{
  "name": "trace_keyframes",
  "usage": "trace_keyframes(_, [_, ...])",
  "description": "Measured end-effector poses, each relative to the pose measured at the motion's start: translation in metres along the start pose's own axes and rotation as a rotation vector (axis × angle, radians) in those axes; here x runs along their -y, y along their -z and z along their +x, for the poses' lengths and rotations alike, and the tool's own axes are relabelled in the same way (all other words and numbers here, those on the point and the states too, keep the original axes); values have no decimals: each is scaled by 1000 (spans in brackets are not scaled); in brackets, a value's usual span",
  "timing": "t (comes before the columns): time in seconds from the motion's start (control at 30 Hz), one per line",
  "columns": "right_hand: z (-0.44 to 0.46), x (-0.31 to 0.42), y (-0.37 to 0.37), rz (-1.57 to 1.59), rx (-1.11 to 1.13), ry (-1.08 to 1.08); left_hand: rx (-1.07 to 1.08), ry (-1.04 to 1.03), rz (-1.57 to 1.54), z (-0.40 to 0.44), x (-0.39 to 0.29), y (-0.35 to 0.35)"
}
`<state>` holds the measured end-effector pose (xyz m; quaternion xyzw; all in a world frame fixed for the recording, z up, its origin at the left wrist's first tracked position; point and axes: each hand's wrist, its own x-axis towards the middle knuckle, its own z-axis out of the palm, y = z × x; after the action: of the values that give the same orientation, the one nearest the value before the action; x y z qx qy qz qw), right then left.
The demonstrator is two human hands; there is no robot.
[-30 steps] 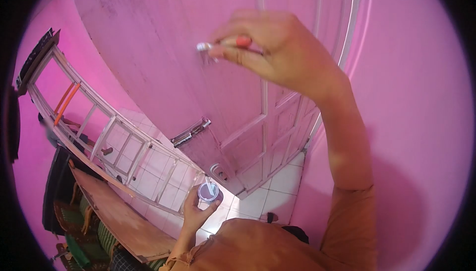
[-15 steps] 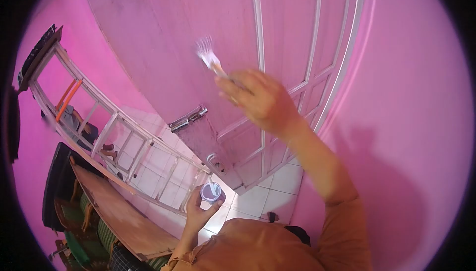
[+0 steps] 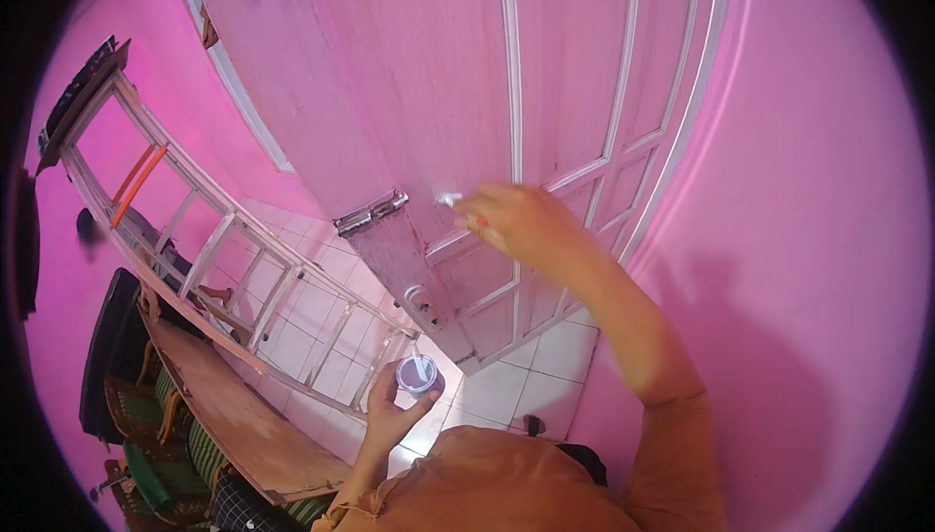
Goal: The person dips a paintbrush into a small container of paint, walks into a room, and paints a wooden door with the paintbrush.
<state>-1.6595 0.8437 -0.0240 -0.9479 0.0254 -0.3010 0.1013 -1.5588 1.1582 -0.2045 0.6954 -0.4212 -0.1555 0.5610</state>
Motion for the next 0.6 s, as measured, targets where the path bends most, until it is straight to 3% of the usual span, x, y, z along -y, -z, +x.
trace_keyframes(0.1, [29,-2,26,53,-79,14,16,2,33,-3,-3,2])
trace_keyframes(0.17, [45,-4,45,-17,-438,273,5,12,16,-5,-5,-1])
trace_keyframes(0.2, [46,3,55,-16,-435,268,-9,20,-3,-6,-6,-2])
trace_keyframes(0.27, [47,16,70,9,-632,217,-7,21,-6,-8,-4,-3])
trace_keyframes(0.37, [35,9,42,-55,-722,232,-35,5,-12,-9,-3,-5])
trace_keyframes(0.47, [8,-9,-7,-186,-597,287,-53,-10,-5,-8,-1,-4])
trace_keyframes(0.6, [-33,-6,-62,-103,-446,211,-57,1,-24,-5,2,-3])
